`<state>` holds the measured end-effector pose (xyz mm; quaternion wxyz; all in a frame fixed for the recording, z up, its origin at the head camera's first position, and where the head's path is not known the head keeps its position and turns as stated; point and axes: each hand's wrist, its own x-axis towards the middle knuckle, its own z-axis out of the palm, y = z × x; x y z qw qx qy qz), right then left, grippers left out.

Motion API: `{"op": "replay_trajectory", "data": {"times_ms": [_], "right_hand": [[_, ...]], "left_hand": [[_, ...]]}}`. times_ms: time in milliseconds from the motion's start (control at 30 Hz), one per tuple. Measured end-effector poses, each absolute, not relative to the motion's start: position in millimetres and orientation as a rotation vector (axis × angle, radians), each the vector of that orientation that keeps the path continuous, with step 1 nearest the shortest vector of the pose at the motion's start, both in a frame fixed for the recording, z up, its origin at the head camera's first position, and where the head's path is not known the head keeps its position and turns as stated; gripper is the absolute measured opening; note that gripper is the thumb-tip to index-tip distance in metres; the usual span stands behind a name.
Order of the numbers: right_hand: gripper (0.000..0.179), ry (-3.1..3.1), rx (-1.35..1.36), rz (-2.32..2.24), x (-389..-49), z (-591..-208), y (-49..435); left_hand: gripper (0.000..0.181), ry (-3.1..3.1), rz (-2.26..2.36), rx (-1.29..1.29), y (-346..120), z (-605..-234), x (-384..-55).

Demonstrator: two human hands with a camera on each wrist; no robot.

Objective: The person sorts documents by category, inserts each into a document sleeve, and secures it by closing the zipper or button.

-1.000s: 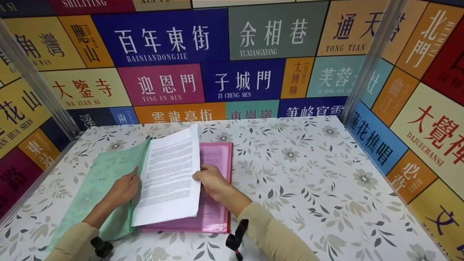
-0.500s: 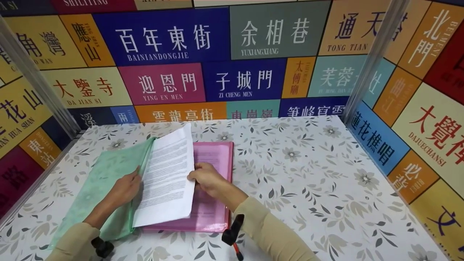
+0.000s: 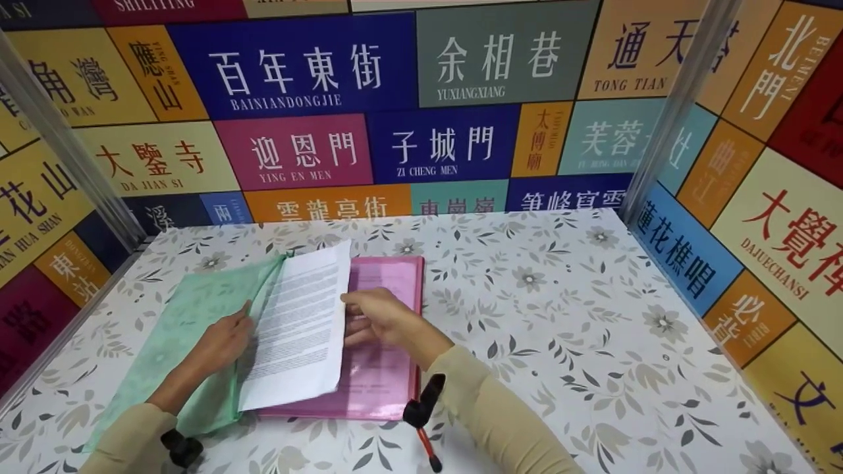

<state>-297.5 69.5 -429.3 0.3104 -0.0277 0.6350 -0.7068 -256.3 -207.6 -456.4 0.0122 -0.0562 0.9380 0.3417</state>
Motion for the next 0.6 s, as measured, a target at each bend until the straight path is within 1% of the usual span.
{"op": "replay_trajectory", "data": {"times_ms": [133,300,600], "right_hand": [[0.045,1.637,-0.069,-1.841,-301,-426,77],[0.044,1.634,-0.073,-1.835,-301,-431,72],[0.058,1.678,-0.055,-1.941,-300,-433,55]], "left_hand": [[0.055,2.953,1.047,-0.154,-207,-458,-255],[0.055,2.949,1.045,-0.185,-205,-458,-254],[0.055,2.915,1.077,-0.173,-200,-455,-255]]}}
